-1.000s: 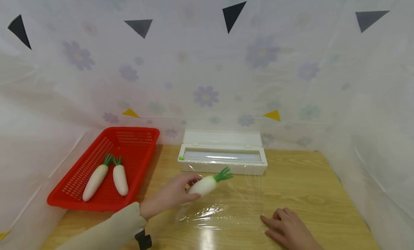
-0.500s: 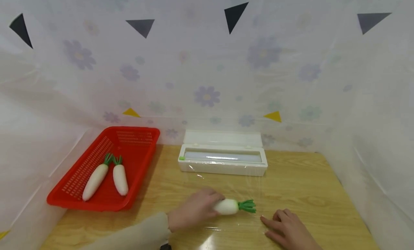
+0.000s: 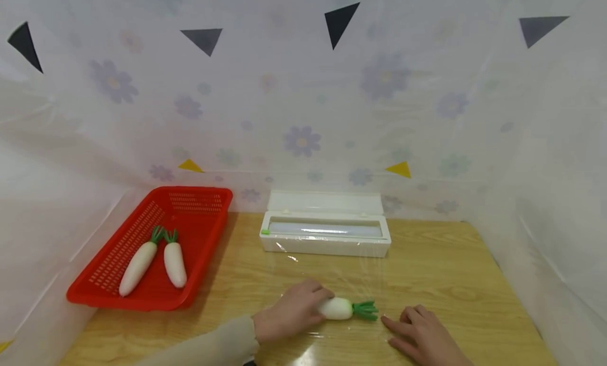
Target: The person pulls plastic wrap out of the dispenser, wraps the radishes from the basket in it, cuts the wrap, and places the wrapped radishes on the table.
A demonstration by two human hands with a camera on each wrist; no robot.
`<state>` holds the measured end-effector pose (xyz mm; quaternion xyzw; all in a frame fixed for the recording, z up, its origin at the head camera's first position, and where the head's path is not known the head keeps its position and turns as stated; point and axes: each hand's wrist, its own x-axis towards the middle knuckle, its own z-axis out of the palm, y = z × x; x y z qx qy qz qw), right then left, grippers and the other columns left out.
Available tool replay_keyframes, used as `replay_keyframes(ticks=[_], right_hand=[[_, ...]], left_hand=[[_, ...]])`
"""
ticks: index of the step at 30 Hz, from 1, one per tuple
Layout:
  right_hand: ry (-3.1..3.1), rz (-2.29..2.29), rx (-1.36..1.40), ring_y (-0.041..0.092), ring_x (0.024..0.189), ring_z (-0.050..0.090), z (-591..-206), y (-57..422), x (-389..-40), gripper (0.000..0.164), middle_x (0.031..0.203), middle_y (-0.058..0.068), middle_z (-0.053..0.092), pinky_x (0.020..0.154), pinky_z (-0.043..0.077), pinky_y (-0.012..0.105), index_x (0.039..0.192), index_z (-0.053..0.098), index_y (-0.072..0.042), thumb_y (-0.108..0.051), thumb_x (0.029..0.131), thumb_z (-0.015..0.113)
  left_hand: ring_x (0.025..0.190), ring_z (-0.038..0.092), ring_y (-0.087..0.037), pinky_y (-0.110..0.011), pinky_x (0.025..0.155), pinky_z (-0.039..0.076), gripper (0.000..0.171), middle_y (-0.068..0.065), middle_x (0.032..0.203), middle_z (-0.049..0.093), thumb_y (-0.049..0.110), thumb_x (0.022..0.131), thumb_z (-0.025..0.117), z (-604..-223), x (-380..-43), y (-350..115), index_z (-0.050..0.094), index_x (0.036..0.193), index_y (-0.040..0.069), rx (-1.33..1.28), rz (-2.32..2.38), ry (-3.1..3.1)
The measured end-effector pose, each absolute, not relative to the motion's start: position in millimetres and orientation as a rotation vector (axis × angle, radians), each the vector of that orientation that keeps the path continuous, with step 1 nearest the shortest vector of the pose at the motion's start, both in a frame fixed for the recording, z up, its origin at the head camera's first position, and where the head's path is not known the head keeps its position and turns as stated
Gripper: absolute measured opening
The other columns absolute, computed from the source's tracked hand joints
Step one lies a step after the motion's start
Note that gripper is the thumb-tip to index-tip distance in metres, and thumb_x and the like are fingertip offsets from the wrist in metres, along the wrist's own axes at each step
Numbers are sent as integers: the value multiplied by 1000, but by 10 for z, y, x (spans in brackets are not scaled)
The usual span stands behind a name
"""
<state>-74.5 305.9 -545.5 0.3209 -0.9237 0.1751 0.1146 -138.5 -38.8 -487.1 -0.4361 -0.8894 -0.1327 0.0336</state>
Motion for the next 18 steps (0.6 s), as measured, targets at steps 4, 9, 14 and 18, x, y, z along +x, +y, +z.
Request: replay_keyframes(ticks=[4,9,14,18], right_hand=[[-2692,516,953,-5,81,36,-5457,3062,-750,42,95,-25,51,61,34,21,129,76,-22,-30,88,83],[-2662,504,958,-5,81,36,-5462,3068,-747,42,95,-26,51,61,33,21,127,77,-22,-30,86,85],[-2649,519,964,-6,81,35,-5473,3073,-746,42,95,-26,50,61,33,20,126,77,-21,-28,86,86],[-2648,523,978,-6,81,35,-5465,3069,-743,43,95,-25,50,62,32,20,127,77,-20,-27,86,85]], left_hand=[[104,61,-8,-21,88,50,39,4,115,70,24,90,83,-4883,-1390,-413,71,126,17,-1336,-436,-2758],[106,59,-9,-22,88,49,38,5,117,68,24,91,81,-4900,-1387,-446,70,127,18,-1322,-465,-2788],[105,60,-9,-21,87,49,38,5,115,68,24,91,81,-4892,-1378,-427,70,126,18,-1329,-418,-2765],[106,61,-10,-23,89,50,38,4,117,69,24,92,80,-4887,-1378,-420,70,127,18,-1330,-417,-2774]])
